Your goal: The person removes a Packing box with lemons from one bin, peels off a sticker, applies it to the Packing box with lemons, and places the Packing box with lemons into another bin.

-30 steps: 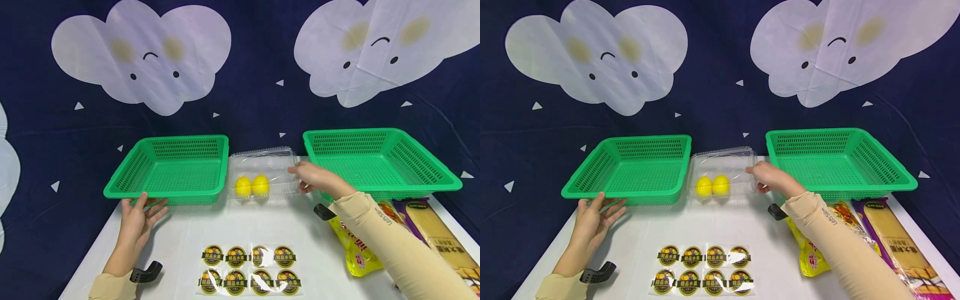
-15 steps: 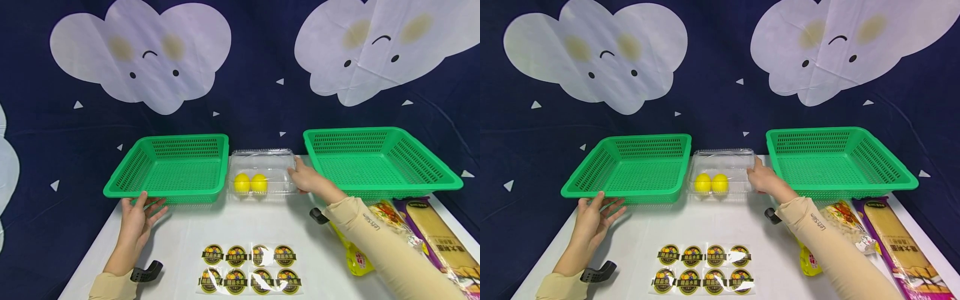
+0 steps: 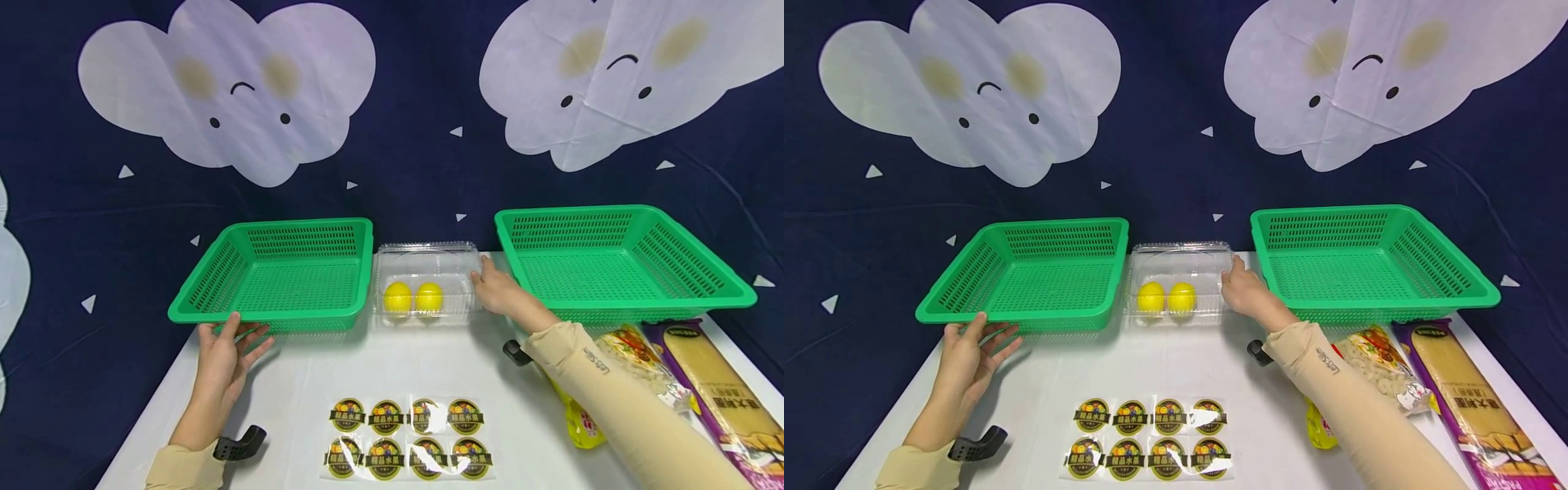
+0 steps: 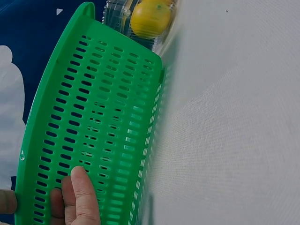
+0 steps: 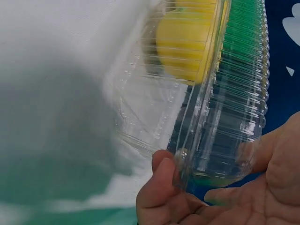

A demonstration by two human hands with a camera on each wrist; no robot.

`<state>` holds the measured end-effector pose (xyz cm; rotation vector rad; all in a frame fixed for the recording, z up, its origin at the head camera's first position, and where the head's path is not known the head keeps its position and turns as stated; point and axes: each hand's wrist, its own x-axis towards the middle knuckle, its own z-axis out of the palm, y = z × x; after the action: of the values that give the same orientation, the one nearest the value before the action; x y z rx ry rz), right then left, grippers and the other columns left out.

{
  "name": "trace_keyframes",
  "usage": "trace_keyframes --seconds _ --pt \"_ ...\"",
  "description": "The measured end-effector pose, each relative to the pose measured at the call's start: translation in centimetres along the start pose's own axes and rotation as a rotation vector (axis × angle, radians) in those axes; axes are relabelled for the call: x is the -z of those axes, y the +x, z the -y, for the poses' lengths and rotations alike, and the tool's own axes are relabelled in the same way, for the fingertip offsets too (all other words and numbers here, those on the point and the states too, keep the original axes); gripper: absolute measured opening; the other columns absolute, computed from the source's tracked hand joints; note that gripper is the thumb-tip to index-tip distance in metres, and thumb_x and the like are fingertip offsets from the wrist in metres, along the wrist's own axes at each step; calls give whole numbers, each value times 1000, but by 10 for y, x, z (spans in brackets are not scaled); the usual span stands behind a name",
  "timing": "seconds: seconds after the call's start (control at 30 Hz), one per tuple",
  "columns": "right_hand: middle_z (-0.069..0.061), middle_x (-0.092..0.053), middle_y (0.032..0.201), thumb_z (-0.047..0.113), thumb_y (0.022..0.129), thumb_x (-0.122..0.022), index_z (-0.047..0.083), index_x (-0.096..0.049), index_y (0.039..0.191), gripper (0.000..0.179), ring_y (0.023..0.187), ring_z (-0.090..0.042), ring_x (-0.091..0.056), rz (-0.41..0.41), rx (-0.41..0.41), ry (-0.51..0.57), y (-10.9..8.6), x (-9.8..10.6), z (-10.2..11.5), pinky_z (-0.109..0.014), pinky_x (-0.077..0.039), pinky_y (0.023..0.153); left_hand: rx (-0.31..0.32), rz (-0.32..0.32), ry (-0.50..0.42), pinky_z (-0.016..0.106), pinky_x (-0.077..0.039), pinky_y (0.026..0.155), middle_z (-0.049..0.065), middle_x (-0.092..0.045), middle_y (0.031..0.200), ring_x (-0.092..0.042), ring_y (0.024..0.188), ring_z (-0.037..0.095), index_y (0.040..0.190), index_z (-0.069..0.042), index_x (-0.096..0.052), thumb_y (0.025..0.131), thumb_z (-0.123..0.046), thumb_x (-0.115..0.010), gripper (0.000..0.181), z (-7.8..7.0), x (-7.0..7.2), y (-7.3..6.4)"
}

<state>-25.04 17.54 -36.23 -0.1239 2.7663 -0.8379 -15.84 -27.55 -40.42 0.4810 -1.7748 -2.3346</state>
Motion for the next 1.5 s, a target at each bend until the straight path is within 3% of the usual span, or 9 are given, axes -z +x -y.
trace_keyframes --seconds 0.43,0.73,1.1,1.33,1.5 --pt "-45 -23 166 23 116 -20 -15 -3 164 64 157 -57 -26 -43 -6 -14 7 -4 0 -64 -25 133 7 0 11 29 -68 85 0 -61 110 -74 102 13 134 -35 -32 115 -38 -44 24 0 2 1" --pt "-43 -18 168 24 117 -17 -13 2 165 64 159 -58 -19 -24 -32 -27 9 -1 2 -66 -21 133 0 -3 31 29 -68 84 0 -61 110 -73 102 13 134 -35 -32 115 -38 -44 23 0 1 1" --pt "-47 -19 166 22 116 -17 -14 3 165 63 158 -59 -21 -47 -34 -44 10 -3 3 -66 -24 132 16 -17 39 29 -68 83 -3 -61 105 -73 95 10 132 -35 -33 115 -37 -45 21 -1 1 1" --pt "-45 -13 169 28 118 -17 -10 17 164 69 161 -57 -13 -41 -45 7 10 -5 2 -67 -19 133 95 -16 -8 27 -67 83 -7 -65 101 -73 92 9 132 -33 -34 115 -41 -43 22 -5 1 0" --pt "-46 -10 169 36 118 -20 -9 13 166 73 160 -58 -13 -61 -21 -1 7 -4 5 -69 -18 133 120 -12 3 26 -66 81 -7 -64 102 -73 90 8 129 -30 -34 115 -44 -40 21 -7 -1 -2"
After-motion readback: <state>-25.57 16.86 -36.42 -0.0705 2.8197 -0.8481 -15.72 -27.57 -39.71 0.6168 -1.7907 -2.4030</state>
